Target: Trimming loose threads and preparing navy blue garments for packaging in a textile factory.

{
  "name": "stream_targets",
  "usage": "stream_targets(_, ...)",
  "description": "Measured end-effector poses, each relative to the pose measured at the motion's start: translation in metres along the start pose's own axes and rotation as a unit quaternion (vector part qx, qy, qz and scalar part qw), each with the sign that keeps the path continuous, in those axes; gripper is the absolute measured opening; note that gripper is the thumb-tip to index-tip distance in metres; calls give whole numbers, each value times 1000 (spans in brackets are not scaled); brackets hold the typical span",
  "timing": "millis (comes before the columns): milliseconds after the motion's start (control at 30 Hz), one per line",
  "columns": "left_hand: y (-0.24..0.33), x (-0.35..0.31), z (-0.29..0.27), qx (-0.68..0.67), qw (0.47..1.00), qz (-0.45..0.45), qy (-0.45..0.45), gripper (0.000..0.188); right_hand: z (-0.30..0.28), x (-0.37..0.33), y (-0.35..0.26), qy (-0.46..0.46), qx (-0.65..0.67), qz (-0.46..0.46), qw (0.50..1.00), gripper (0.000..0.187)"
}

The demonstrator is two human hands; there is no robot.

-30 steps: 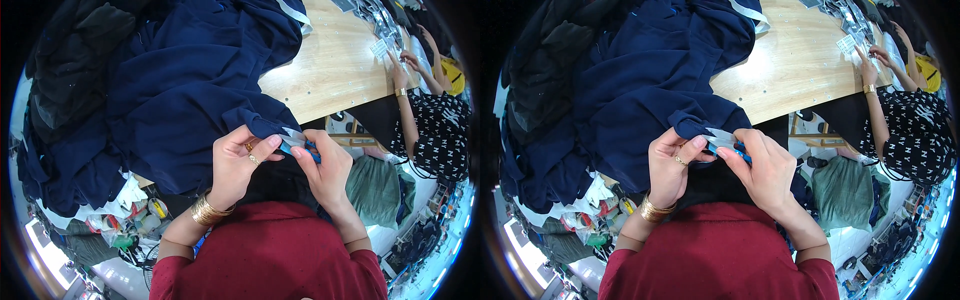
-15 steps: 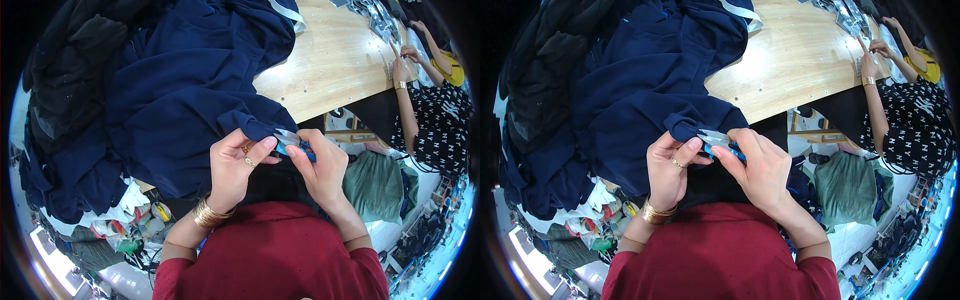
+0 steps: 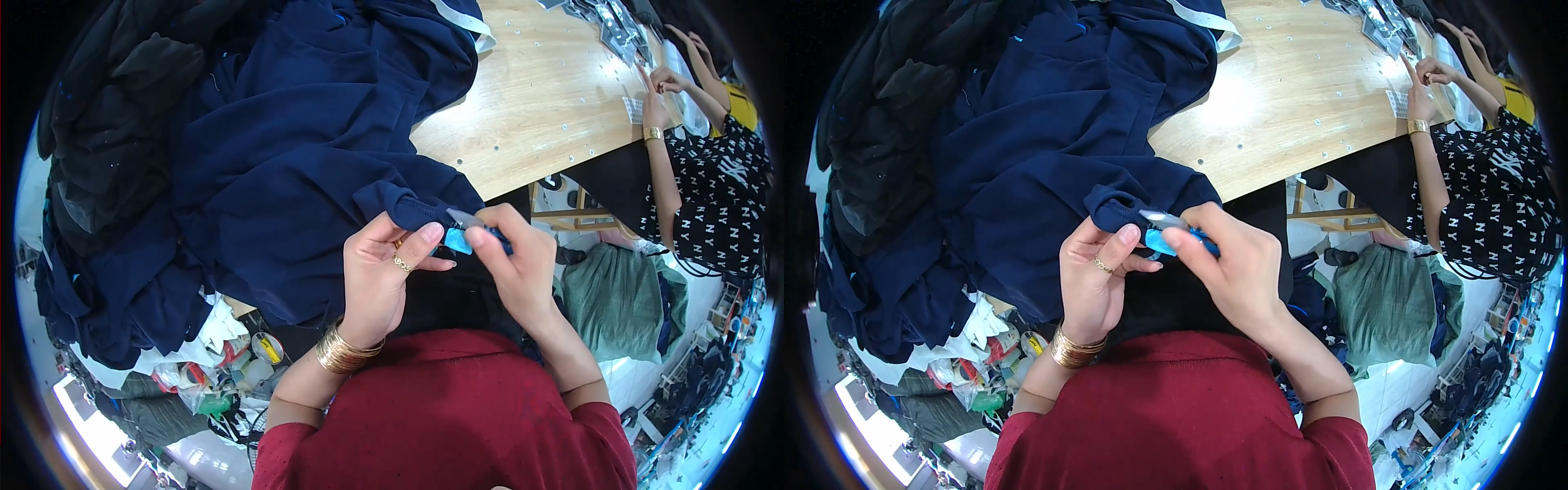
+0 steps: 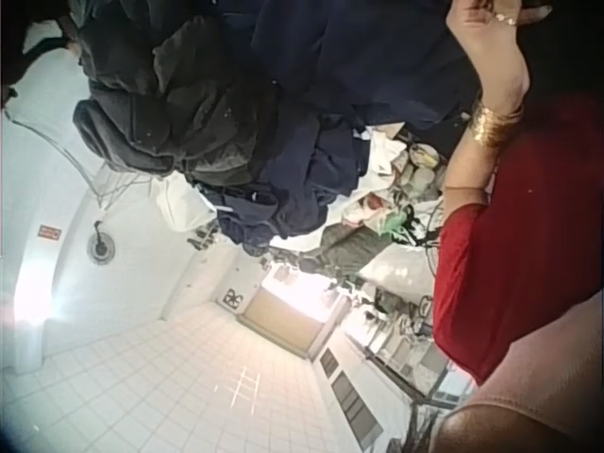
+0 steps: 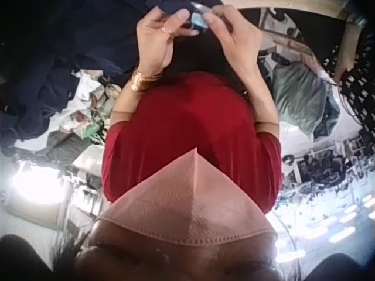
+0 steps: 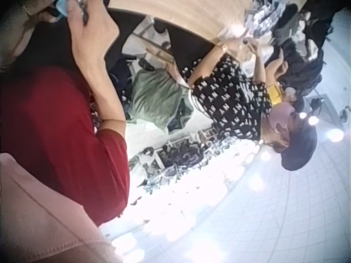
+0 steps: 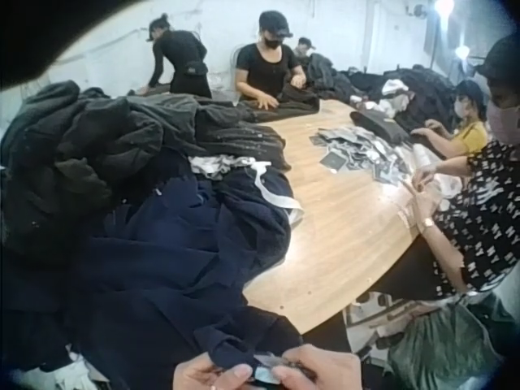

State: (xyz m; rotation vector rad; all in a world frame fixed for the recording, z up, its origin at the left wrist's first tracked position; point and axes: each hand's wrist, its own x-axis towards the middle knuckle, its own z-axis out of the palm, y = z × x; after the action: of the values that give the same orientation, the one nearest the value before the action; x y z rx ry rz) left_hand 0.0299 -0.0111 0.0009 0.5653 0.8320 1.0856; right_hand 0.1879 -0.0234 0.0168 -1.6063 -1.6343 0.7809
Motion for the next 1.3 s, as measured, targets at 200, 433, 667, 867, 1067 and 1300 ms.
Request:
stream_targets(200,6,-1,-2,14,1000,-6,-12,17,-9,12,9,-23,385,142,912,24)
stream_targets(433,10,0,-8,7,1000,1,15,20,-1,12,12,12,300,143,943,11)
stream_targets(667,12,-2,-16,7,1000,-3,2,22,5,16,19,-16,248,79,965,12)
stream_targets(867,16,-3,-16,-5,1000,-2,3,18,4,19,14,-57,256,150,953,10)
stream_targets(1067,17,-3,-17,6,1000,-14,12,20,6,17,15,-71,262,101,957,11)
stream_targets(1300,28,-9,-36,-56,990,101,78,28,16,21,37,-114,150,137,973,17)
